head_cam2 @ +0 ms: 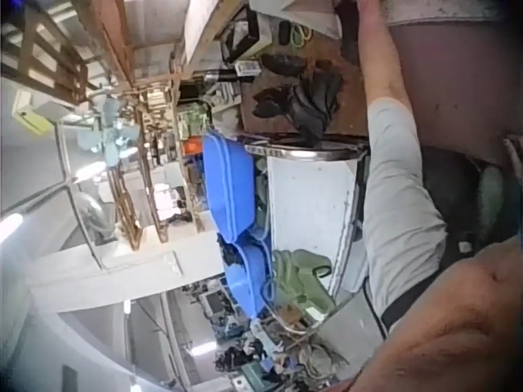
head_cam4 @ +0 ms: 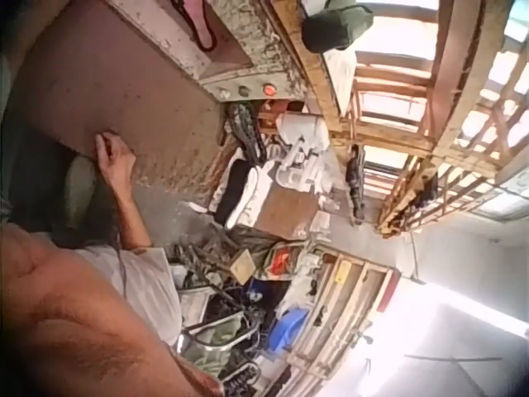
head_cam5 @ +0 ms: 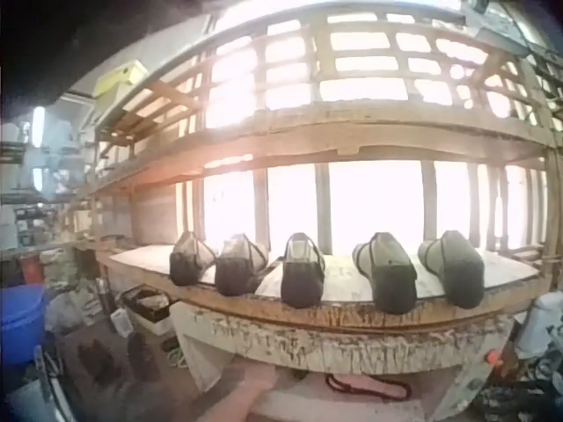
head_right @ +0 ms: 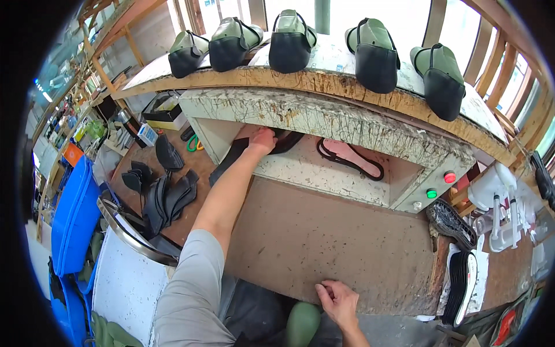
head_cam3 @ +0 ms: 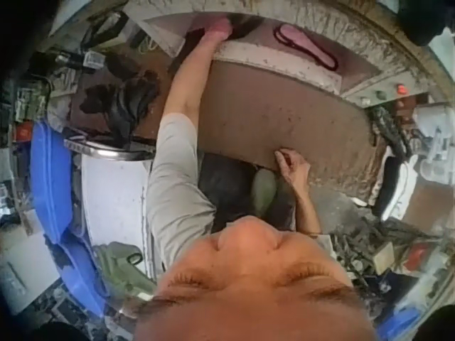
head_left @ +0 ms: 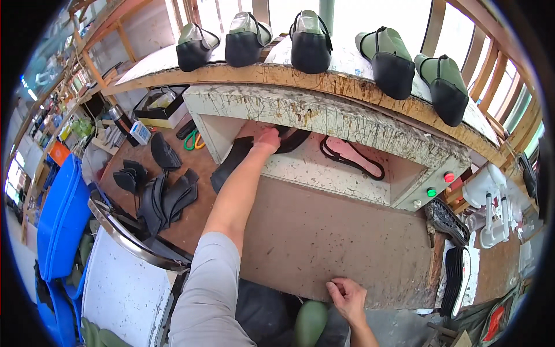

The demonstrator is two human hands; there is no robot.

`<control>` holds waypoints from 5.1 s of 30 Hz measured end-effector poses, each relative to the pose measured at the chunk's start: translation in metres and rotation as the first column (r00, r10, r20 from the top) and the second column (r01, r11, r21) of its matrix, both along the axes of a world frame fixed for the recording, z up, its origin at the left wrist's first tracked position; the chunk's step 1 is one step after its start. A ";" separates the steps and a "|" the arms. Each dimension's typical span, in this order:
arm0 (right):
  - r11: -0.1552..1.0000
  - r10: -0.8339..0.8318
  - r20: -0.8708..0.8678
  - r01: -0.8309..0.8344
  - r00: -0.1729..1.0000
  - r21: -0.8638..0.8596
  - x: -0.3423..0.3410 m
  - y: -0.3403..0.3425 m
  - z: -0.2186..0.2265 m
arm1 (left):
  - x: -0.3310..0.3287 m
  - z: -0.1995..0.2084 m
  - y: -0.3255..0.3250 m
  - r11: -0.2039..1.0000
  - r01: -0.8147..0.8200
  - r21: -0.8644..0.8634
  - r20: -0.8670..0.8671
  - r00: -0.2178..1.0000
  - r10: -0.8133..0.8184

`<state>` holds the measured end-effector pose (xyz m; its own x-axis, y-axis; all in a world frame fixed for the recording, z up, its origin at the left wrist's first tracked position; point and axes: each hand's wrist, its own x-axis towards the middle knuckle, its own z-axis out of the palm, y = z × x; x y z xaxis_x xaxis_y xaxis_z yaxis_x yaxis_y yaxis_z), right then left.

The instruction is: Manually attaching the upper material to a shoe last and securing the components.

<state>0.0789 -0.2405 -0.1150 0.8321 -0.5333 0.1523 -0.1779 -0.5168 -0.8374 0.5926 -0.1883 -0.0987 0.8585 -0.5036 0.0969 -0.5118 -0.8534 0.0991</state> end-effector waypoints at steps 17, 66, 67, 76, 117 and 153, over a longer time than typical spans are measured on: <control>0.898 0.058 0.210 0.041 0.976 -0.438 0.021 0.016 0.053 | -0.263 0.074 0.132 0.750 0.659 -0.051 0.587 0.627 -0.512; 0.046 0.044 0.211 -0.213 0.976 0.976 -0.111 0.075 0.029 | -0.492 0.034 0.255 0.290 -0.397 -0.871 -0.487 0.617 -0.618; 0.049 0.042 0.205 -0.207 0.978 0.977 -0.111 0.075 0.029 | -0.483 0.020 0.244 0.344 -0.143 -0.928 -0.329 0.746 -0.578; 0.055 -0.012 0.162 -0.161 0.987 0.985 -0.132 0.039 0.039 | -0.540 0.005 0.185 0.437 -0.657 -0.614 -0.780 0.423 -0.461; 0.967 0.063 0.358 -0.146 0.932 0.209 -0.152 0.116 0.101 | -0.566 0.031 0.206 -0.059 -0.877 -0.477 -0.391 0.272 -0.879; -0.090 0.640 0.283 -0.296 0.715 0.951 -0.116 0.071 0.072 | -0.576 0.023 0.229 0.167 -0.745 -0.646 -0.593 0.352 -0.724</control>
<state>-0.0374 -0.1693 -0.0430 0.8492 0.4640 -0.2523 -0.5047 0.5721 -0.6465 0.0164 0.0408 -0.0758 0.7325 -0.6408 -0.2299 0.5112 0.2948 0.8073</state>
